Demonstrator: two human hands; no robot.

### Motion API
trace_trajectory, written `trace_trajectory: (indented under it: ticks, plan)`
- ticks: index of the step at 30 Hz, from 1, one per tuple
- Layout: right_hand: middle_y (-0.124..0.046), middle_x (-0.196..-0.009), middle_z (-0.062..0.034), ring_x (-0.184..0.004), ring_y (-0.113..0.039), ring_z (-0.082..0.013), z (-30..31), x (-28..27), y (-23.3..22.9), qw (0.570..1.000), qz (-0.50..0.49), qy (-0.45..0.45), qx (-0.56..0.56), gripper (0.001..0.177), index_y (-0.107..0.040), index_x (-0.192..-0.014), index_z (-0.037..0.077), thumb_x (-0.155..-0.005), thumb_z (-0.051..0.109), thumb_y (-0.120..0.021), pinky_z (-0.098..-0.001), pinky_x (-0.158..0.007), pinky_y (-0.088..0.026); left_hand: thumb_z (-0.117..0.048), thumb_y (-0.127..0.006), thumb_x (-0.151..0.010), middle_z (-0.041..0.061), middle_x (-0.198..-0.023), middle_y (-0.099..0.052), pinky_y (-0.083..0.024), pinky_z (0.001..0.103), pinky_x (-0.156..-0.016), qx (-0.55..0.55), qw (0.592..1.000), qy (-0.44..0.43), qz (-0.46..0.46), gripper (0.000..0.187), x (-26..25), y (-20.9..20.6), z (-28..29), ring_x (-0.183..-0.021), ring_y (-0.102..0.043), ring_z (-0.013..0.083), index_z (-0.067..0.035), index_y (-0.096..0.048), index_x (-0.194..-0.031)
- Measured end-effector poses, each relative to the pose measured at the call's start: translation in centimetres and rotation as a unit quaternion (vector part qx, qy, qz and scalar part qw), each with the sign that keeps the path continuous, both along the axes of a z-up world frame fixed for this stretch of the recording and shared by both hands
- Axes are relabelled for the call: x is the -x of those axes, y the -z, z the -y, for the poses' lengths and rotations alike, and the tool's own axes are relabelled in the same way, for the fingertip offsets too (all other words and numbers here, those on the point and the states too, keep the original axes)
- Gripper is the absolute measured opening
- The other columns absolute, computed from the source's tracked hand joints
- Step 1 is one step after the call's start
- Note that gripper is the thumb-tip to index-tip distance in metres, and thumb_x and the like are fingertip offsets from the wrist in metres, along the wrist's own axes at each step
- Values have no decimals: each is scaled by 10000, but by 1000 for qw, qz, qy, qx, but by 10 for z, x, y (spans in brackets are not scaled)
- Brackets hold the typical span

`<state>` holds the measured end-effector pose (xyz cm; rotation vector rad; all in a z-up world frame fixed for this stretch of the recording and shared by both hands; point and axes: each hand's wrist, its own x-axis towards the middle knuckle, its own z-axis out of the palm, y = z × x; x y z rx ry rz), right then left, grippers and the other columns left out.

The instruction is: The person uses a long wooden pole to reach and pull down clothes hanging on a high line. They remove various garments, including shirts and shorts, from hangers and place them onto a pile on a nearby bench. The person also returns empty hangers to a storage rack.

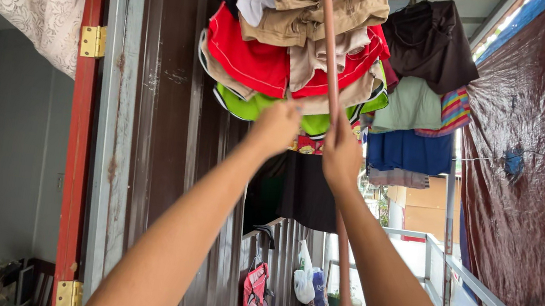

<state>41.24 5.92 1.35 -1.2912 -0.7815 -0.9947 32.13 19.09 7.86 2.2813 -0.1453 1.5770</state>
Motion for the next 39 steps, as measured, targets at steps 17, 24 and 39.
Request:
trace_trajectory:
  ticks: [17, 24, 39]
  plan:
    - [-709, -946, -249, -894, -722, -375, -43, 23, -16, 999, -30, -18, -24, 469, -593, -1435, 212, -971, 241, -534, -460, -789, -533, -431, -481, -974, 121, -1109, -714, -541, 518, -907, 177, 967, 107, -149, 474, 2, 14, 13, -1029, -696, 284, -105, -617, -1290]
    - [-702, -815, -258, -713, -718, -295, -45, 29, -23, 999, -40, 1, -11, 456, -614, -1420, 215, -971, 237, -544, -433, -684, -523, -354, -562, -945, 268, -1069, -739, -568, 461, -881, 150, 988, 44, -14, 501, 8, -8, -16, -978, -726, 393, -27, -575, -1325]
    - [-715, -931, -258, -837, -744, -324, -49, -1, -72, 999, -25, 24, -42, 455, -621, -1396, 157, -951, 222, -556, -427, -755, -531, -354, -616, -922, 182, -1207, -612, -509, 406, -974, 90, 989, -47, 106, 410, 52, -35, -92, -1096, -637, 333, -88, -631, -1235]
